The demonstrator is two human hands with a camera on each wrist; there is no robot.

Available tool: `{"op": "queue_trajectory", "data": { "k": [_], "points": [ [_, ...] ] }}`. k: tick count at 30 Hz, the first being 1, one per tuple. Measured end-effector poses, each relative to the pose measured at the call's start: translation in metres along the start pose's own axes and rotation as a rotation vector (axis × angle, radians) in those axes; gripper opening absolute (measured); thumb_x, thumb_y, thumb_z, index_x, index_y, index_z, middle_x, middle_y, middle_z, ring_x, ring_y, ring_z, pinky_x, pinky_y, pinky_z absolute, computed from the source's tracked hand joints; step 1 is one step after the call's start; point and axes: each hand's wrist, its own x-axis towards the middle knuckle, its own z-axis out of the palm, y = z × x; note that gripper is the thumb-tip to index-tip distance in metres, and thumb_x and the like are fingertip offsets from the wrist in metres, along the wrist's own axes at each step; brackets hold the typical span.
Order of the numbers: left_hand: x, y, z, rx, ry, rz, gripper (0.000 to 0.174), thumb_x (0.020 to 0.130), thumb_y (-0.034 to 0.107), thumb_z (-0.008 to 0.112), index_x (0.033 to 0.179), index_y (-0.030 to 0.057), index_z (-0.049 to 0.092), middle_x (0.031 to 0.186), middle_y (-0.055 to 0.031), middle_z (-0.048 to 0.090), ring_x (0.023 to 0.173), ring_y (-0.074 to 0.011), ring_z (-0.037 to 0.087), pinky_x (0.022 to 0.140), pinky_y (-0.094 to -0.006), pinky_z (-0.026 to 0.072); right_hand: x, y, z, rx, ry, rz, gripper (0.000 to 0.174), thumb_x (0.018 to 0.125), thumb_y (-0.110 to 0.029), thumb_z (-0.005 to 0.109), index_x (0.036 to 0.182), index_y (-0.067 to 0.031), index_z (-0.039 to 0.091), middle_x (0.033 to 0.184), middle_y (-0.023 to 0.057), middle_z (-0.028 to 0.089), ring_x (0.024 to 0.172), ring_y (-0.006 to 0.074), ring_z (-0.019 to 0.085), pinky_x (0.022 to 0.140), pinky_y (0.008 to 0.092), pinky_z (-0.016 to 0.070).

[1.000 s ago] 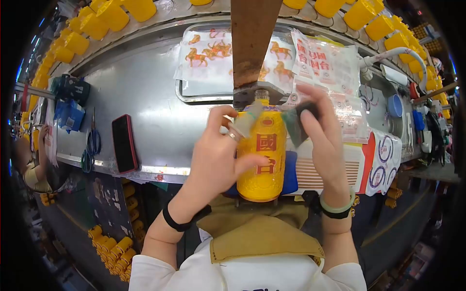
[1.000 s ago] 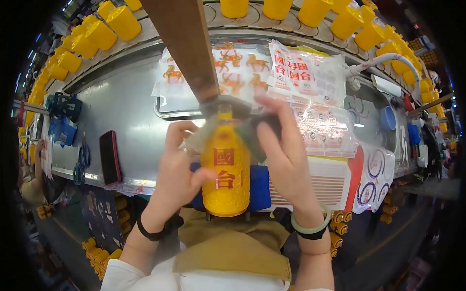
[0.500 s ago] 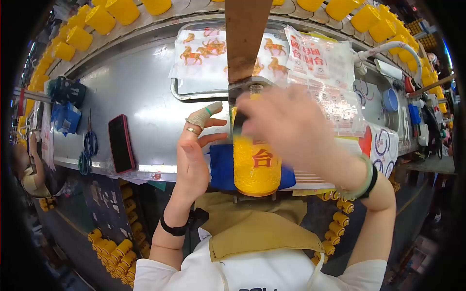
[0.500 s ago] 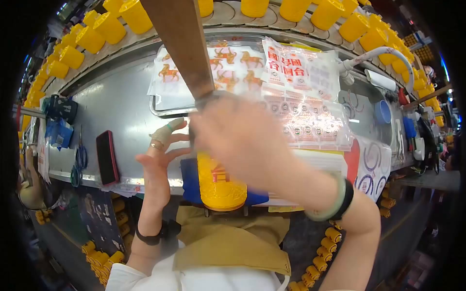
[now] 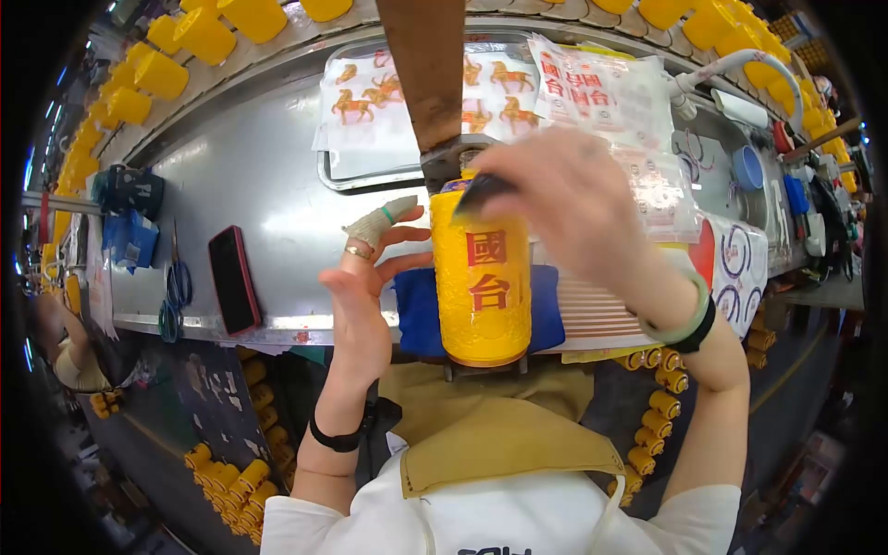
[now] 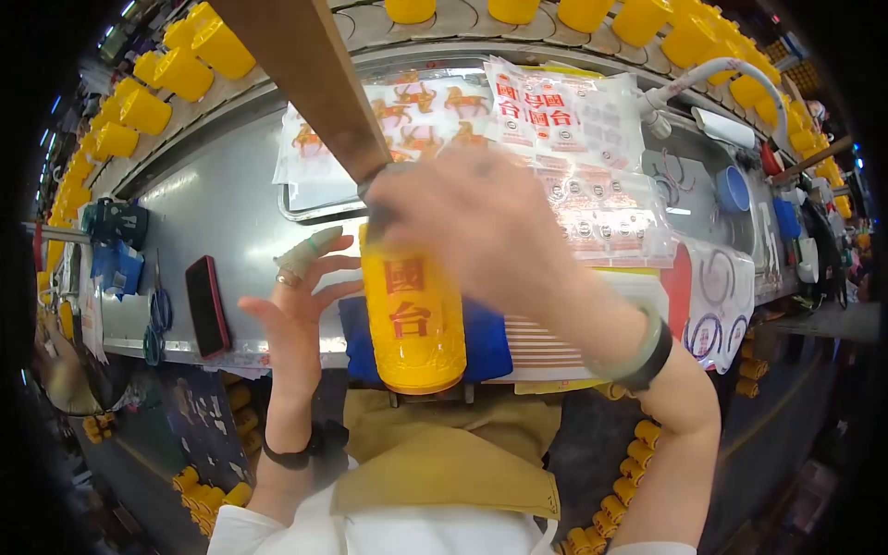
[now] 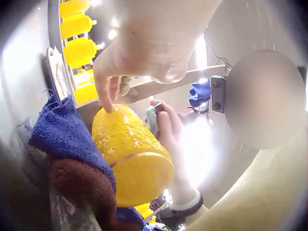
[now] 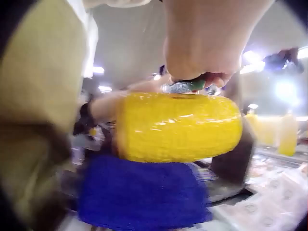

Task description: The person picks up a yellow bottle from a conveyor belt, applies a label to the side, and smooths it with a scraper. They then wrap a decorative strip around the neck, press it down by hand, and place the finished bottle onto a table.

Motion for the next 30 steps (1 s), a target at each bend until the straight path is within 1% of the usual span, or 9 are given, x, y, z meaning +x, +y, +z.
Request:
{"op": "queue_trajectory", "data": {
  "k": [3,5,8,10,12,13,15,21,30],
  "points": [
    [-0.003,0.001,-0.002,0.018,0.006,-0.006,0.121,0.085,0.096,0.008,0.146,0.001,0.051,0.14,-0.0195,0.061,0.12,-0.0288,0.063,0.099,-0.0441,0.0529,-0.024,0.013,-0.004,-0.098,-0.002,-0.128,0.022,0.082,-0.015,0.076,0.104,-0.0157,0.072,0.104,0.002,0.07,0.083,0.0189,0.062,0.069,0.0359,0.0503],
    [-0.004,-0.002,-0.008,-0.027,-0.068,0.013,0.115,0.09,0.089,0.005,0.148,-0.0005,0.046,0.14,-0.0186,0.057,0.122,-0.0274,0.06,0.102,-0.0443,0.0526,-0.045,-0.024,-0.002,-0.008,0.045,-0.217,0.024,0.08,-0.013,0.075,0.103,-0.0183,0.072,0.103,-0.0007,0.069,0.078,0.0166,0.059,0.065,0.0353,0.0503],
    [-0.003,-0.004,0.002,-0.028,0.043,-0.046,0.121,0.084,0.097,0.01,0.147,0.0019,0.051,0.137,-0.0177,0.061,0.116,-0.0268,0.063,0.098,-0.0431,0.0529,-0.069,-0.059,-0.009,0.341,-0.02,-0.421,0.021,0.08,-0.013,0.072,0.099,-0.0164,0.067,0.096,-0.003,0.062,0.072,0.0084,0.052,0.061,0.0218,0.0488],
    [-0.003,-0.005,0.003,-0.015,0.041,-0.051,0.121,0.084,0.097,0.011,0.148,0.0022,0.049,0.136,-0.0168,0.061,0.116,-0.0259,0.063,0.098,-0.0427,0.0523,-0.075,-0.071,-0.013,0.428,-0.002,-0.25,0.022,0.082,-0.017,0.075,0.103,-0.0156,0.068,0.095,-0.0013,0.065,0.073,0.0104,0.056,0.064,0.0261,0.0498],
    [-0.003,-0.007,0.001,0.039,-0.022,0.022,0.114,0.09,0.09,0.006,0.15,0.0008,0.047,0.138,-0.0175,0.057,0.121,-0.0255,0.059,0.101,-0.0433,0.0524,-0.074,-0.052,-0.022,0.533,-0.323,0.101,0.027,0.083,-0.016,0.079,0.107,-0.0128,0.069,0.096,0.0031,0.069,0.077,0.0175,0.063,0.069,0.0327,0.0514],
    [-0.003,-0.007,0.002,0.043,-0.029,0.023,0.114,0.09,0.09,0.006,0.15,0.0008,0.047,0.138,-0.0175,0.057,0.121,-0.0255,0.059,0.101,-0.0433,0.0524,-0.076,-0.051,-0.013,0.511,-0.043,0.323,0.034,0.082,-0.015,0.082,0.112,-0.0091,0.069,0.099,0.0093,0.072,0.082,0.0274,0.067,0.074,0.0394,0.0523],
    [-0.003,-0.006,0.003,0.09,-0.028,0.045,0.112,0.091,0.088,0.005,0.151,0.0025,0.047,0.139,-0.0175,0.057,0.122,-0.0254,0.059,0.101,-0.043,0.052,-0.078,-0.031,0.001,0.429,0.069,0.554,0.033,0.084,-0.006,0.079,0.114,-0.0048,0.067,0.1,0.0135,0.071,0.085,0.0342,0.067,0.075,0.0411,0.0533],
    [-0.01,-0.001,0.007,0.141,-0.018,0.042,0.11,0.093,0.087,0.003,0.151,0.0033,0.047,0.143,-0.017,0.055,0.124,-0.0259,0.058,0.102,-0.0431,0.0514,-0.067,-0.021,-0.016,0.277,0.238,0.453,0.025,0.079,0.005,0.075,0.101,-0.0063,0.073,0.095,0.0065,0.074,0.086,0.0273,0.067,0.082,0.0382,0.0504],
    [-0.005,-0.001,0.013,0.187,0.02,-0.014,0.12,0.084,0.097,0.012,0.149,0.0029,0.05,0.144,-0.015,0.055,0.122,-0.0228,0.057,0.102,-0.0385,0.0464,-0.096,-0.043,-0.017,0.28,0.133,0.464,0.026,0.074,0.001,0.077,0.098,-0.0073,0.074,0.096,0.0044,0.074,0.093,0.0271,0.067,0.086,0.0404,0.0495]
  ]
}}
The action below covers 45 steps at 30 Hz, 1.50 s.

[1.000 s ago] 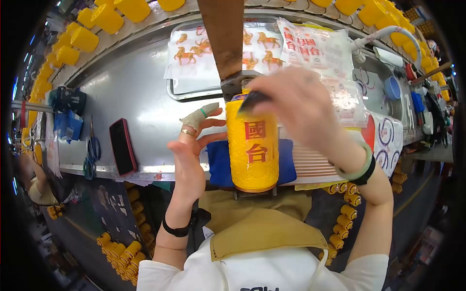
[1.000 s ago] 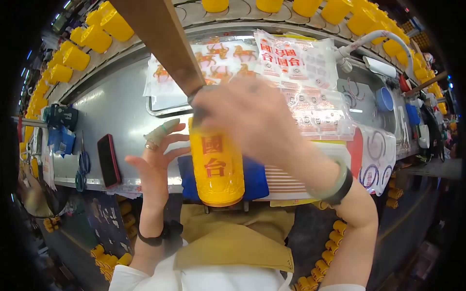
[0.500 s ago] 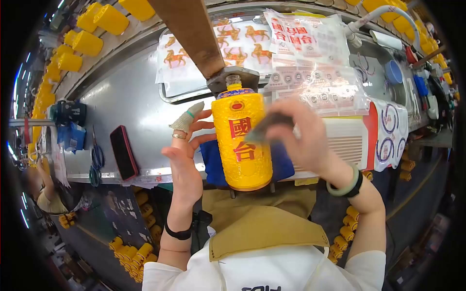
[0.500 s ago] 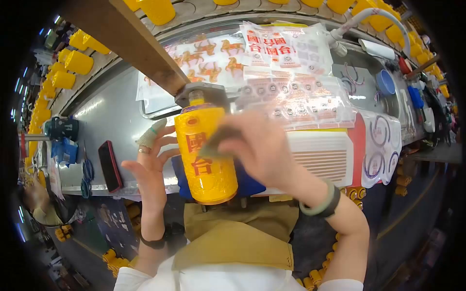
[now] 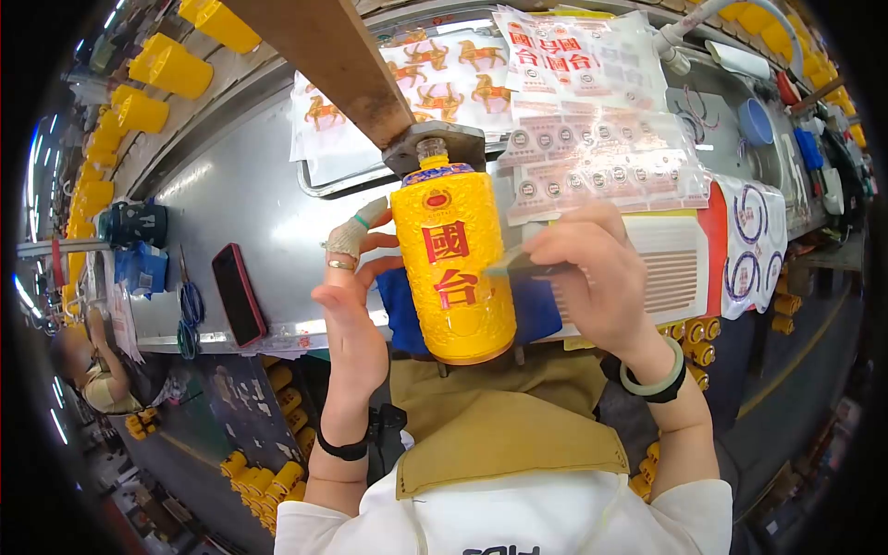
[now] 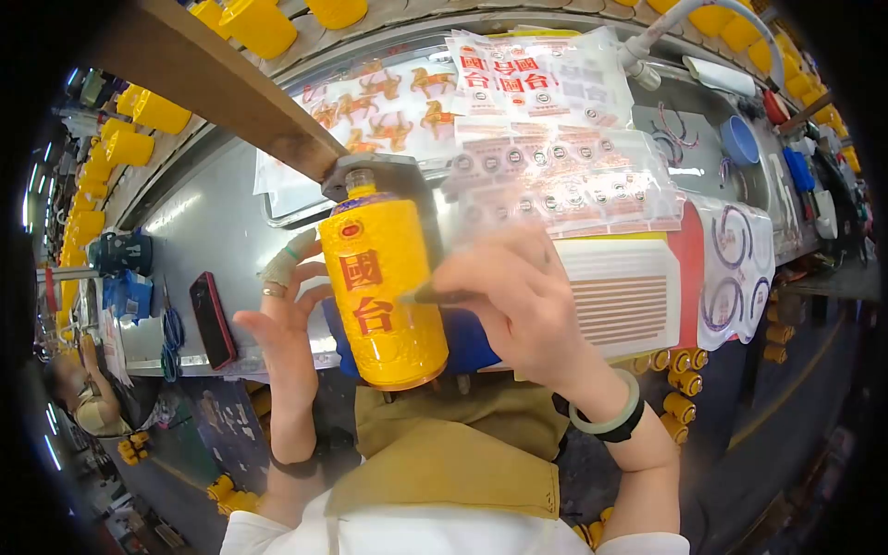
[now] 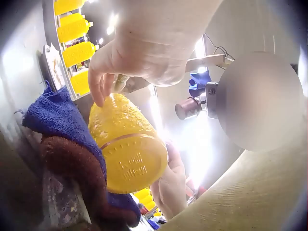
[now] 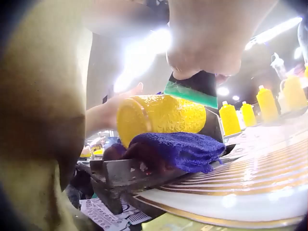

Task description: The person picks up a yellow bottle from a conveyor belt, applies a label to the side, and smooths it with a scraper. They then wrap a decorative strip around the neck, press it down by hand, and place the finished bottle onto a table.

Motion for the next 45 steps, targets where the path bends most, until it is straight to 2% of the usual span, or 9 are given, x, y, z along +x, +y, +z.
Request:
{"op": "queue_trajectory", "data": {
  "k": [16,18,22,24,31,33,34,36,45],
  "points": [
    [-0.001,0.001,-0.001,-0.028,0.009,-0.023,0.117,0.085,0.096,0.013,0.147,0.0035,0.051,0.145,-0.0145,0.056,0.122,-0.0223,0.057,0.102,-0.0381,0.0462,0.005,-0.009,-0.009,-0.122,-0.036,-0.073,0.024,0.073,0.001,0.077,0.095,-0.0082,0.075,0.095,0.0026,0.074,0.092,0.0248,0.068,0.086,0.0395,0.0484],
    [-0.001,-0.001,-0.001,-0.022,0.0,-0.02,0.117,0.086,0.095,0.013,0.147,0.0034,0.051,0.145,-0.0144,0.056,0.122,-0.0224,0.057,0.102,-0.038,0.0466,0.003,-0.01,-0.013,-0.142,-0.068,-0.063,0.029,0.073,0.013,0.067,0.094,-0.0068,0.069,0.098,0.0062,0.076,0.091,0.0292,0.063,0.083,0.0391,0.0513],
    [-0.001,-0.001,-0.002,-0.036,0.009,-0.012,0.116,0.086,0.095,0.014,0.147,0.0034,0.051,0.145,-0.0143,0.056,0.122,-0.0225,0.057,0.102,-0.0381,0.0466,0.002,-0.008,-0.01,-0.091,-0.029,-0.058,0.03,0.073,0.013,0.067,0.095,-0.0067,0.068,0.097,0.0064,0.076,0.091,0.0293,0.063,0.083,0.0389,0.0518],
    [-0.001,-0.002,-0.002,-0.056,0.001,-0.01,0.115,0.087,0.095,0.015,0.147,0.0035,0.051,0.146,-0.0144,0.056,0.123,-0.0226,0.057,0.102,-0.038,0.0466,0.001,-0.012,-0.006,-0.074,-0.044,0.015,0.024,0.075,0.001,0.076,0.096,-0.0094,0.075,0.097,0.0019,0.075,0.093,0.025,0.069,0.088,0.0407,0.0481],
    [-0.003,-0.005,-0.002,-0.085,0.017,-0.019,0.113,0.088,0.094,0.016,0.147,0.0039,0.052,0.145,-0.0142,0.056,0.123,-0.0222,0.056,0.102,-0.038,0.0469,-0.004,-0.013,-0.008,-0.118,-0.054,0.014,0.024,0.074,0.001,0.074,0.096,-0.0093,0.075,0.097,0.0016,0.075,0.091,0.0242,0.068,0.087,0.04,0.0484],
    [-0.003,-0.006,-0.004,-0.064,-0.039,0.059,0.106,0.096,0.083,0.006,0.15,0.0012,0.047,0.144,-0.0147,0.056,0.121,-0.0241,0.057,0.104,-0.0406,0.0471,-0.009,-0.015,-0.01,-0.1,-0.085,0.001,0.024,0.074,0.001,0.074,0.096,-0.0096,0.075,0.097,0.0012,0.076,0.091,0.0233,0.068,0.087,0.0391,0.0481],
    [-0.003,-0.006,-0.004,-0.065,-0.039,0.058,0.106,0.096,0.083,0.006,0.15,0.0012,0.047,0.144,-0.0147,0.056,0.121,-0.0241,0.057,0.104,-0.0406,0.0471,-0.01,-0.016,-0.012,-0.101,-0.086,0.002,0.024,0.074,0.001,0.074,0.096,-0.0096,0.075,0.097,0.0012,0.076,0.091,0.0233,0.068,0.087,0.0391,0.0481],
    [-0.003,-0.004,-0.002,-0.071,-0.001,-0.027,0.112,0.089,0.093,0.016,0.146,0.0036,0.052,0.146,-0.0141,0.056,0.124,-0.0222,0.056,0.101,-0.0374,0.0469,-0.011,-0.017,-0.015,-0.137,-0.122,-0.063,0.024,0.073,0.0,0.073,0.094,-0.0102,0.075,0.099,0.0011,0.076,0.092,0.0224,0.068,0.087,0.0382,0.048],
    [-0.003,-0.004,0.0,-0.078,0.016,-0.023,0.112,0.089,0.093,0.015,0.147,0.0033,0.051,0.147,-0.0144,0.055,0.125,-0.0229,0.056,0.103,-0.0385,0.0462,-0.008,-0.016,-0.011,-0.119,-0.075,-0.095,0.024,0.071,-0.002,0.073,0.093,-0.0108,0.075,0.099,0.0014,0.076,0.091,0.0211,0.067,0.084,0.0374,0.0481]
  ]
}}
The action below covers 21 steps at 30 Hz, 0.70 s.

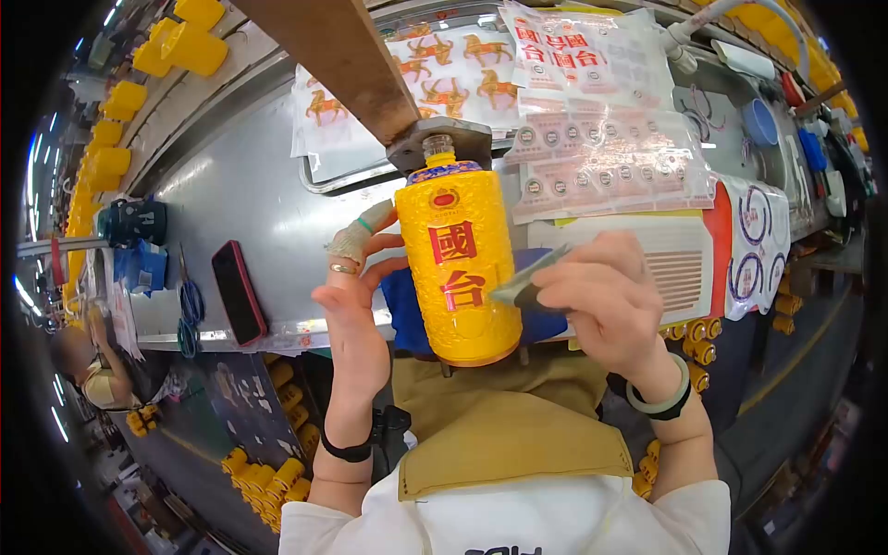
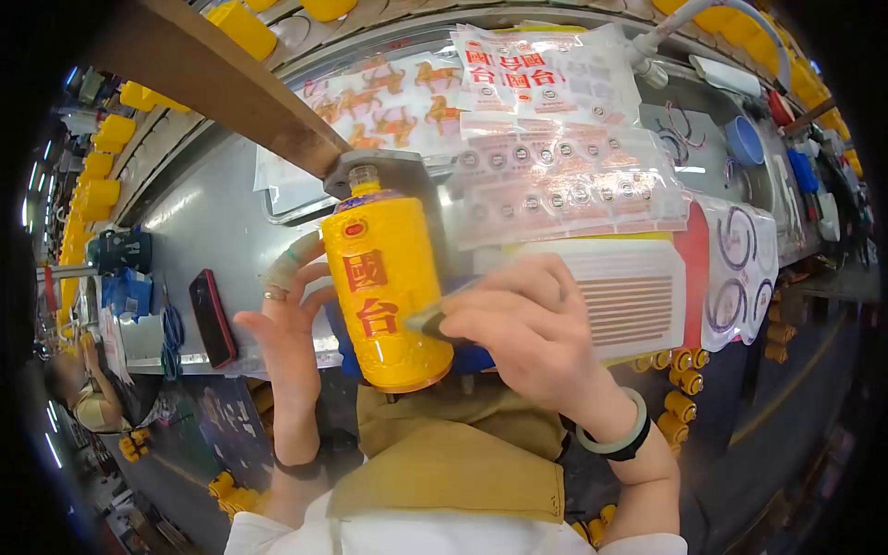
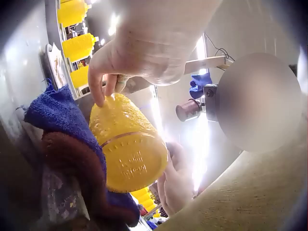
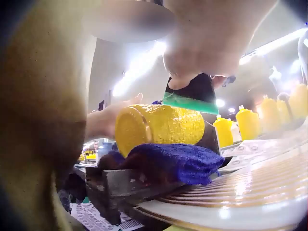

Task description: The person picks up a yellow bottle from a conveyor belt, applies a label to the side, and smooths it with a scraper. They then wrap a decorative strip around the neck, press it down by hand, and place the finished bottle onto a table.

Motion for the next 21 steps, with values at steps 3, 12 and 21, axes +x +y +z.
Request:
{"op": "queue_trajectory", "data": {
  "k": [3,12,21],
  "points": [
    [0.002,-0.002,-0.003,0.004,-0.027,0.01,0.112,0.089,0.092,0.014,0.147,0.0031,0.051,0.147,-0.0145,0.055,0.126,-0.0232,0.056,0.103,-0.0393,0.0462,-0.003,-0.005,-0.005,0.018,-0.052,-0.006,0.024,0.07,-0.003,0.073,0.093,-0.0112,0.075,0.098,0.0011,0.076,0.091,0.0204,0.067,0.083,0.0371,0.0485],
    [0.0,0.007,-0.007,0.013,-0.078,0.014,0.115,0.09,0.091,0.009,0.151,0.0012,0.047,0.147,-0.0163,0.055,0.125,-0.025,0.057,0.104,-0.0422,0.0465,0.036,-0.029,0.014,-0.048,-0.102,-0.302,0.026,0.068,-0.013,0.073,0.095,-0.0122,0.073,0.101,-0.0016,0.07,0.089,0.0185,0.064,0.076,0.0332,0.0492],
    [-0.004,0.004,-0.012,-0.082,-0.084,0.068,0.106,0.097,0.084,0.015,0.153,-0.0019,0.044,0.142,-0.0183,0.058,0.123,-0.0257,0.059,0.102,-0.0404,0.0494,0.135,0.003,0.033,-0.413,-0.123,-0.375,0.031,0.076,-0.02,0.079,0.105,-0.011,0.073,0.089,0.0001,0.063,0.085,0.0209,0.059,0.069,0.0363,0.045]
  ]
}}
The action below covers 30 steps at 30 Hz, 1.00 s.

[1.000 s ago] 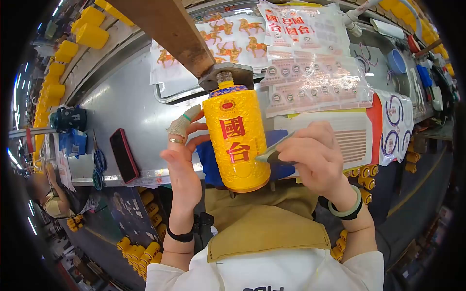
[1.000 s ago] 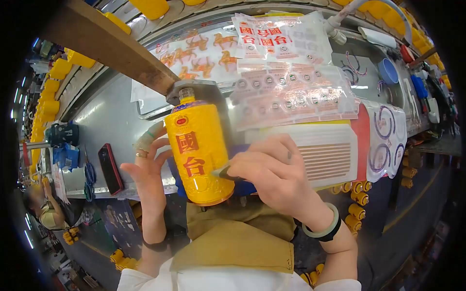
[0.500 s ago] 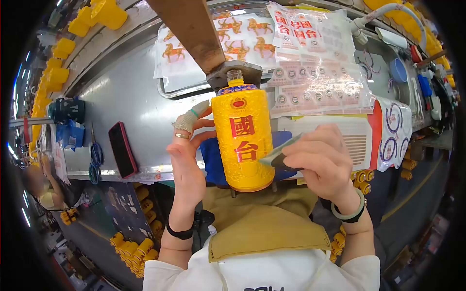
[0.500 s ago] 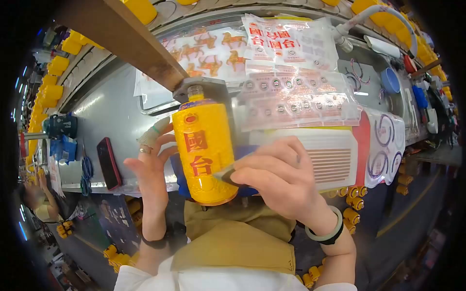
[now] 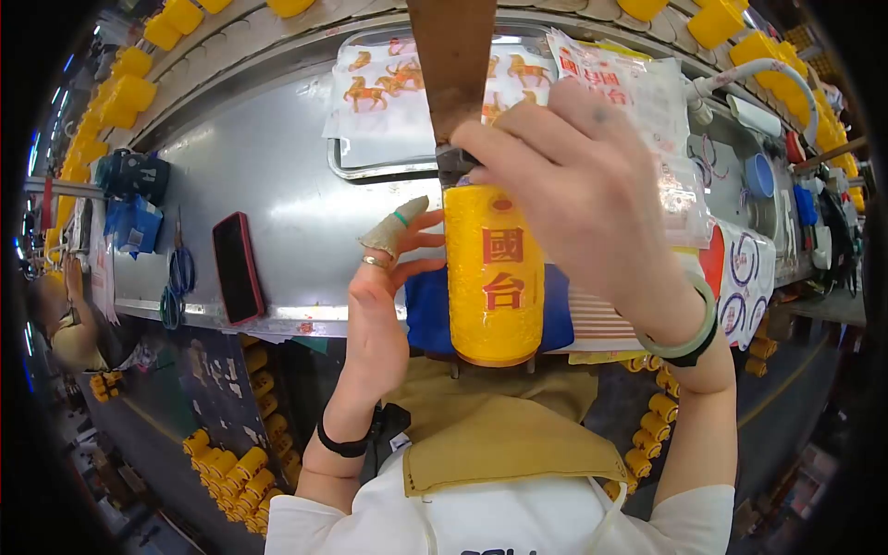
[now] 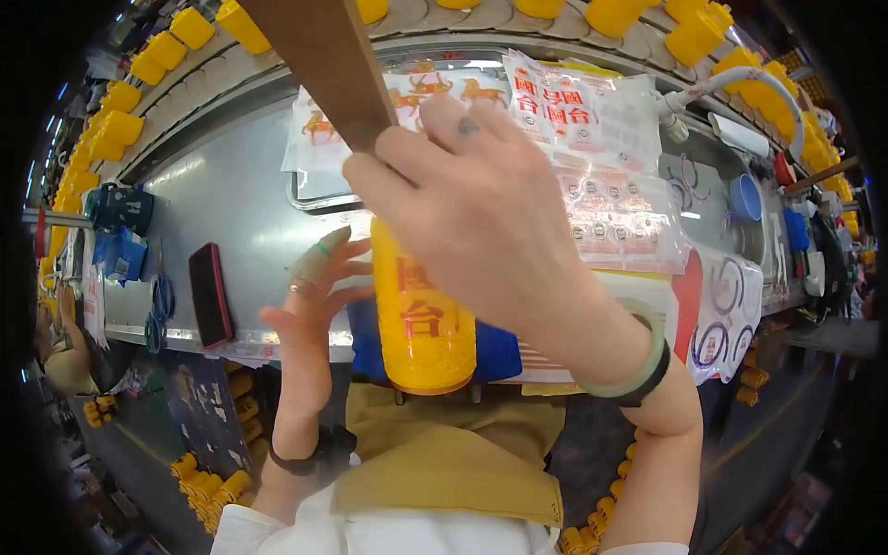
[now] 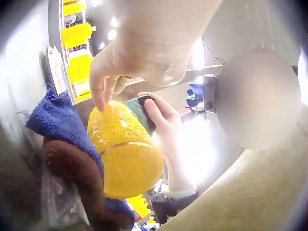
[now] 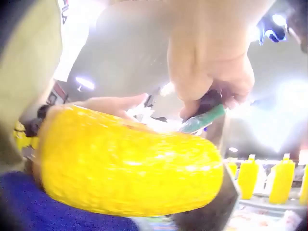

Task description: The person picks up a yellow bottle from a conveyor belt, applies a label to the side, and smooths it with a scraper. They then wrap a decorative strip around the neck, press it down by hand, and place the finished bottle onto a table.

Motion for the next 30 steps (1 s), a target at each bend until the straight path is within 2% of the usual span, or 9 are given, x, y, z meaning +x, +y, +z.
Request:
{"op": "queue_trajectory", "data": {
  "k": [4,6,8,10,13,15,18,22,30],
  "points": [
    [-0.003,-0.002,-0.005,-0.018,0.012,-0.025,0.108,0.095,0.086,0.015,0.154,-0.0012,0.041,0.141,-0.0183,0.058,0.122,-0.0258,0.059,0.103,-0.0411,0.0487,-0.021,-0.041,0.002,0.124,0.077,-0.152,0.015,0.068,-0.018,0.068,0.081,-0.0119,0.064,0.082,0.0004,0.051,0.091,0.0179,0.057,0.072,0.037,0.0491],
    [-0.001,-0.007,-0.007,-0.029,-0.005,-0.032,0.109,0.095,0.086,0.016,0.155,-0.0009,0.041,0.141,-0.0183,0.058,0.123,-0.026,0.058,0.103,-0.0417,0.0486,-0.038,-0.066,-0.011,0.349,-0.095,-0.226,0.028,0.067,-0.019,0.069,0.093,-0.0075,0.067,0.081,0.0008,0.053,0.079,0.0169,0.058,0.072,0.0332,0.0502],
    [0.0,-0.008,-0.005,-0.055,-0.029,-0.062,0.108,0.095,0.086,0.016,0.155,-0.001,0.04,0.141,-0.0183,0.058,0.123,-0.0262,0.058,0.103,-0.042,0.0485,-0.043,-0.072,-0.022,0.442,-0.286,-0.124,0.034,0.077,-0.022,0.08,0.108,-0.0097,0.074,0.091,0.0002,0.065,0.074,0.0178,0.056,0.062,0.0311,0.0455],
    [-0.001,-0.006,0.0,0.01,-0.027,-0.082,0.112,0.091,0.09,0.014,0.155,0.0026,0.041,0.146,-0.0178,0.054,0.131,-0.0268,0.055,0.106,-0.0439,0.0472,-0.039,-0.051,-0.012,0.315,-0.134,0.08,0.037,0.075,-0.02,0.083,0.109,-0.0072,0.074,0.086,0.0027,0.065,0.072,0.0208,0.057,0.064,0.0337,0.0452],
    [-0.001,-0.004,0.009,0.045,0.037,-0.004,0.099,0.099,0.079,0.034,0.154,-0.003,0.04,0.147,-0.0209,0.05,0.132,-0.0281,0.053,0.106,-0.0438,0.0481,-0.029,0.002,-0.015,0.075,0.079,0.259,0.034,0.08,-0.004,0.081,0.113,-0.0025,0.072,0.095,0.0141,0.069,0.086,0.0327,0.063,0.076,0.0392,0.0513],
    [-0.005,-0.018,0.01,0.179,-0.011,0.246,0.094,0.097,0.076,0.046,0.152,-0.0001,0.047,0.151,-0.0226,0.044,0.134,-0.0324,0.052,0.107,-0.0456,0.0487,-0.031,0.011,-0.025,-0.044,0.15,0.38,0.029,0.08,-0.002,0.08,0.107,-0.0042,0.072,0.094,0.0093,0.07,0.082,0.0257,0.066,0.076,0.0376,0.0509],
    [-0.007,-0.015,0.011,0.469,-0.083,0.348,0.091,0.092,0.077,0.053,0.148,0.0044,0.056,0.153,-0.0245,0.041,0.134,-0.0386,0.051,0.108,-0.0472,0.0485,-0.047,0.0,-0.022,0.308,0.271,0.655,0.027,0.085,0.001,0.078,0.11,-0.0033,0.071,0.094,0.0087,0.07,0.082,0.02,0.068,0.072,0.0308,0.0519],
    [-0.007,-0.001,0.012,0.563,-0.114,0.325,0.09,0.078,0.068,0.076,0.145,0.0114,0.061,0.153,-0.0272,0.04,0.132,-0.0424,0.05,0.105,-0.0482,0.0513,-0.072,-0.009,-0.015,0.299,0.185,0.745,0.024,0.088,0.0,0.077,0.111,-0.0017,0.071,0.094,0.0078,0.07,0.081,0.0165,0.066,0.072,0.0281,0.0513],
    [-0.007,0.028,0.027,0.839,-0.173,0.284,0.09,0.071,0.065,0.08,0.145,0.0159,0.063,0.149,-0.0368,0.037,0.126,-0.0489,0.051,0.096,-0.0457,0.0547,-0.083,-0.019,-0.005,0.409,0.257,0.914,0.024,0.088,-0.001,0.077,0.111,-0.0016,0.071,0.094,0.0064,0.071,0.083,0.0149,0.064,0.076,0.0278,0.0503]
  ]
}}
